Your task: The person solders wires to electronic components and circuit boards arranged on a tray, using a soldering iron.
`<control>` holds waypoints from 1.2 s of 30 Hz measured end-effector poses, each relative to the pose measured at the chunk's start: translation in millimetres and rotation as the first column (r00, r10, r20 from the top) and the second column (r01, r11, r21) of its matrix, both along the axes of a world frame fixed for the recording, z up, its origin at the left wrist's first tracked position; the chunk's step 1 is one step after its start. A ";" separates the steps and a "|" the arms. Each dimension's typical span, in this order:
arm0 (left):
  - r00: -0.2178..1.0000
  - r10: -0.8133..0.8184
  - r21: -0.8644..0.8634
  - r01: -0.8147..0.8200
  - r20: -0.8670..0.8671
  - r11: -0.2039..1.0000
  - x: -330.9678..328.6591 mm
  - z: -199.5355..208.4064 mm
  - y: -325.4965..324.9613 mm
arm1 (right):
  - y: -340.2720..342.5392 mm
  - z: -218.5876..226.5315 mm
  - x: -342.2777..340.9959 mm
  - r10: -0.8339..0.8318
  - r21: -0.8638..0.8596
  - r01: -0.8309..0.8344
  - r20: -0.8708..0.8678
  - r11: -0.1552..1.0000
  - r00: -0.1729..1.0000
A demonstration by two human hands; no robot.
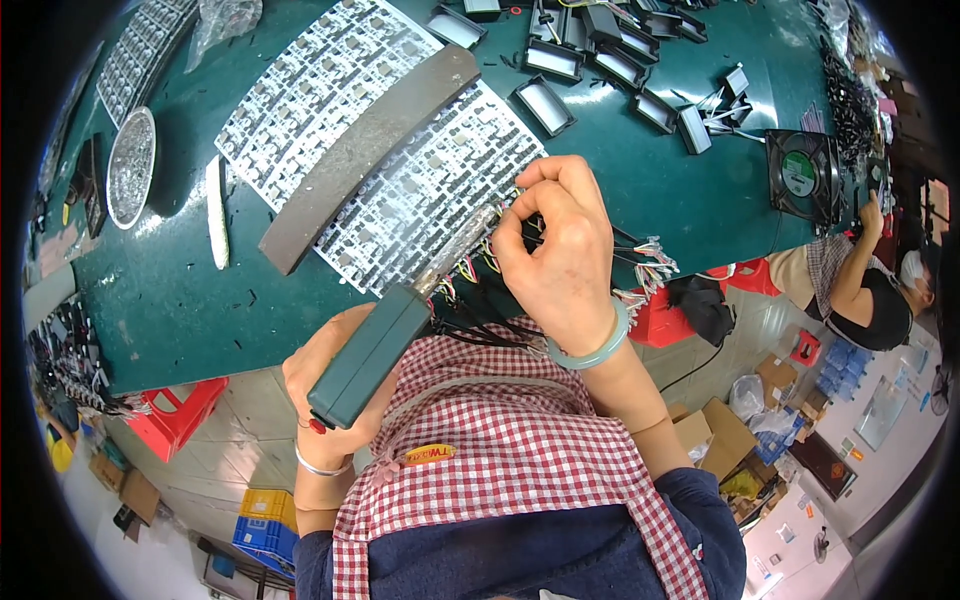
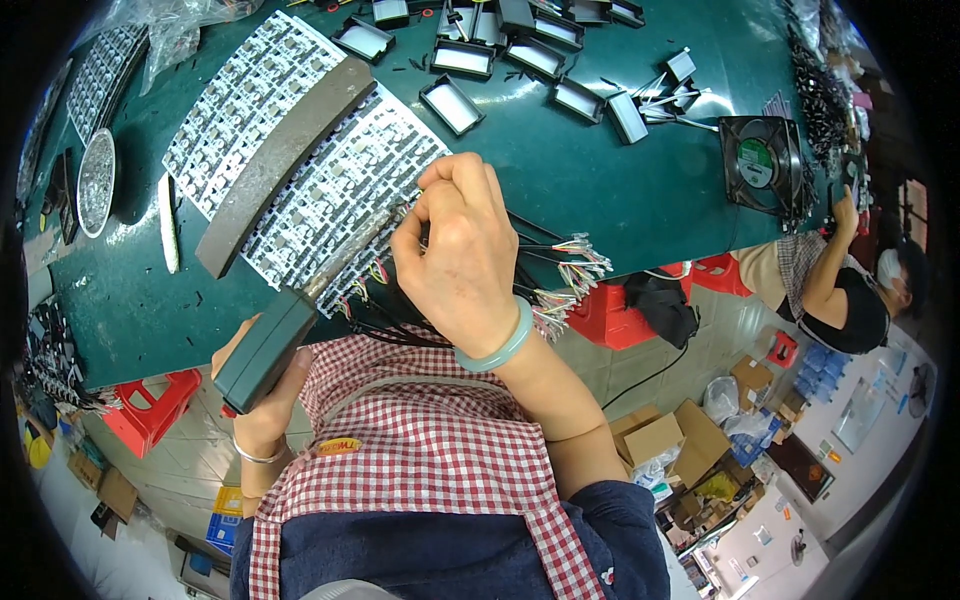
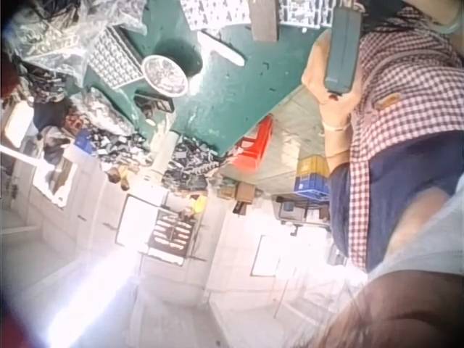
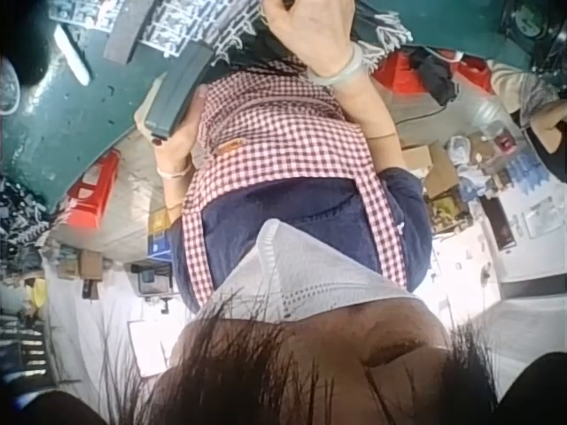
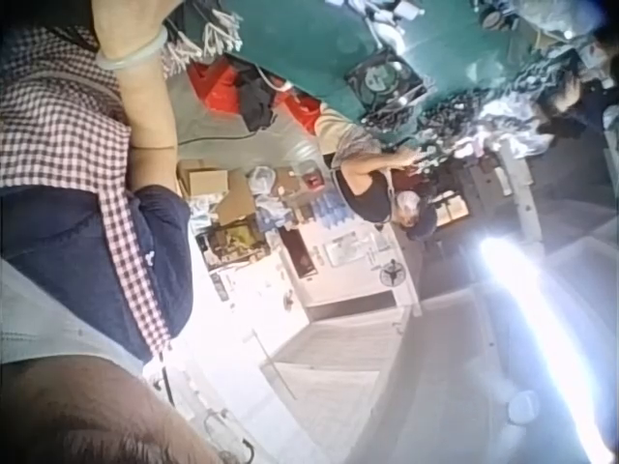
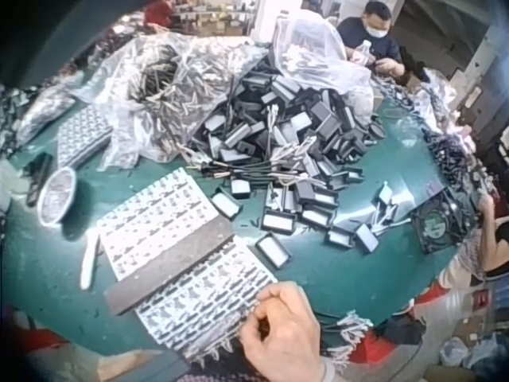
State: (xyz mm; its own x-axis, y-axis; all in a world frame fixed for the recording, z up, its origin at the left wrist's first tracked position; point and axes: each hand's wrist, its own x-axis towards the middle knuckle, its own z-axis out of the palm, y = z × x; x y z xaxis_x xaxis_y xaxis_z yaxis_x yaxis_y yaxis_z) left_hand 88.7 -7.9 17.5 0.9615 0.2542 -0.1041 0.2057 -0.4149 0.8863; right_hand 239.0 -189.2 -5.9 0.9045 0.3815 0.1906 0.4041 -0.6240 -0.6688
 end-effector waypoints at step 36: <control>0.425 0.650 -0.178 -0.736 0.629 0.653 -20.6 16.8 101.1 | -13.0 -5.6 -13.1 0.025 0.123 -0.024 -0.007 0.992 1.000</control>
State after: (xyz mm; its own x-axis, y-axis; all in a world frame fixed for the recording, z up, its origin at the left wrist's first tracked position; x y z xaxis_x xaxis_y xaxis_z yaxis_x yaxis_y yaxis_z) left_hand 68.1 93.2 34.3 0.2768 0.8318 0.4811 -0.0743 -0.4806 0.8738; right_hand 225.9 -202.2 -11.5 0.8970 0.3779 0.2293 0.4120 -0.5269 -0.7434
